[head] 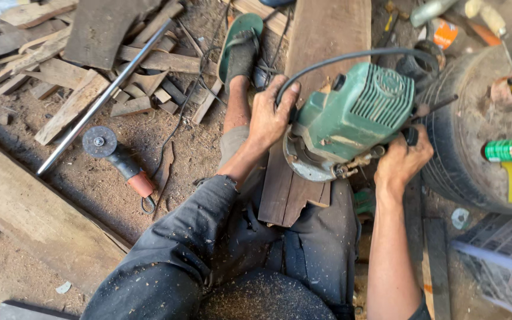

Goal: The person uses a handheld electric router to shape the edge of a wooden plank resting on their lap. They guide the tool along the wood's length, creating a curved profile while seated on the ground.

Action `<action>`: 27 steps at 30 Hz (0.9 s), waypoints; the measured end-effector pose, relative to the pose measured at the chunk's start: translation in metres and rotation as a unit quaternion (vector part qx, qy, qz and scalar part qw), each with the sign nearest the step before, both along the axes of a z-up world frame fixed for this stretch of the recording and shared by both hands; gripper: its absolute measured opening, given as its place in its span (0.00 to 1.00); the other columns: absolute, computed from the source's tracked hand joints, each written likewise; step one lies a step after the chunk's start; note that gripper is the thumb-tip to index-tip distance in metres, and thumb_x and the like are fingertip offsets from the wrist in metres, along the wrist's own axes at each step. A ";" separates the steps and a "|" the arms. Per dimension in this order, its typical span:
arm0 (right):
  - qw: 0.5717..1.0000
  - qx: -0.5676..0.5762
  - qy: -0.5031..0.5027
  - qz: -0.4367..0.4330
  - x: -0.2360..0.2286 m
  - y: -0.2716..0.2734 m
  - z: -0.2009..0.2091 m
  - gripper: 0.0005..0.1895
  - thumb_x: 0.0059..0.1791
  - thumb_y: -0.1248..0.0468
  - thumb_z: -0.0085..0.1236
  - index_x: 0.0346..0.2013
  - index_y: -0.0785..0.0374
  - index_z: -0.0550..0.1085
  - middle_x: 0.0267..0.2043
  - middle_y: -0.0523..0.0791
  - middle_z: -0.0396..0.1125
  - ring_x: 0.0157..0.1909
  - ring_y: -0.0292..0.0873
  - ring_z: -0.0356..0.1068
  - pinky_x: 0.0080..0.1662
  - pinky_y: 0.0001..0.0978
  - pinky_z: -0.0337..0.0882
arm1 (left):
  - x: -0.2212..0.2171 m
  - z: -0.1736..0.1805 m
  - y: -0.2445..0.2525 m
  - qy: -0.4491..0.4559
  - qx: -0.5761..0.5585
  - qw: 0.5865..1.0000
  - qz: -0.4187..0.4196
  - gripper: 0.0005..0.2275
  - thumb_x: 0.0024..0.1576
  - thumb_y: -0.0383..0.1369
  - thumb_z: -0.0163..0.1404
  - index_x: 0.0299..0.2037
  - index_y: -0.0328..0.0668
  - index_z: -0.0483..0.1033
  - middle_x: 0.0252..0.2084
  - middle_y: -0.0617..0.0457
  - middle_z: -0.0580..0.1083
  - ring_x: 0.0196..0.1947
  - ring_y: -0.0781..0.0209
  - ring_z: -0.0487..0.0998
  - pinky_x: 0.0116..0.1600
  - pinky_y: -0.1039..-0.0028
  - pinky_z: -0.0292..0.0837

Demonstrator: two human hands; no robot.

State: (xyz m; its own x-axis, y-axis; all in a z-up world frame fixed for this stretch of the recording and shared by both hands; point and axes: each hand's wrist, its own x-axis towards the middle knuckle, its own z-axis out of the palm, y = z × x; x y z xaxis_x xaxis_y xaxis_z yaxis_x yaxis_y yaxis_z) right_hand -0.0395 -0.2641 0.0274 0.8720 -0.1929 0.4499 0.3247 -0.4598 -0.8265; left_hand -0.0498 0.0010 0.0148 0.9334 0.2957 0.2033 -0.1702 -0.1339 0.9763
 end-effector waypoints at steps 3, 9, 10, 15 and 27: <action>0.995 0.085 0.043 -0.015 -0.003 0.002 0.000 0.04 0.46 0.74 0.49 0.32 0.75 0.71 0.31 0.46 0.68 0.33 0.39 0.63 0.41 0.34 0.64 | -0.004 0.005 -0.001 -0.017 -0.029 0.999 -0.008 0.12 0.65 0.39 0.46 0.38 0.35 0.71 0.21 0.49 0.69 0.23 0.63 0.71 0.32 0.67 0.68; 0.996 0.085 0.035 0.000 -0.010 -0.005 -0.004 0.05 0.45 0.74 0.48 0.33 0.73 0.72 0.35 0.45 0.70 0.37 0.38 0.66 0.45 0.32 0.67 | -0.008 0.003 -0.001 -0.019 0.001 1.000 -0.007 0.13 0.65 0.39 0.47 0.39 0.34 0.71 0.22 0.46 0.70 0.22 0.60 0.71 0.33 0.66 0.67; 0.996 0.083 0.041 -0.010 -0.010 -0.006 -0.003 0.05 0.45 0.74 0.48 0.33 0.73 0.72 0.34 0.45 0.68 0.36 0.39 0.64 0.44 0.33 0.65 | -0.008 0.004 -0.001 -0.013 0.003 1.000 -0.009 0.13 0.65 0.39 0.47 0.38 0.34 0.71 0.22 0.46 0.69 0.22 0.58 0.70 0.32 0.65 0.66; 0.996 0.084 0.035 -0.009 -0.020 -0.007 0.000 0.04 0.46 0.74 0.51 0.33 0.72 0.73 0.35 0.45 0.69 0.37 0.38 0.65 0.45 0.32 0.66 | -0.017 0.004 -0.004 -0.005 -0.018 1.000 -0.019 0.13 0.65 0.39 0.47 0.38 0.35 0.71 0.22 0.46 0.70 0.22 0.58 0.71 0.32 0.65 0.68; 0.995 0.075 0.066 -0.023 -0.040 -0.009 0.013 0.06 0.46 0.74 0.49 0.35 0.71 0.74 0.35 0.48 0.71 0.35 0.41 0.68 0.47 0.37 0.68 | -0.031 0.012 -0.008 0.005 -0.004 1.000 -0.027 0.12 0.65 0.38 0.47 0.37 0.35 0.70 0.21 0.47 0.67 0.21 0.60 0.68 0.32 0.65 0.65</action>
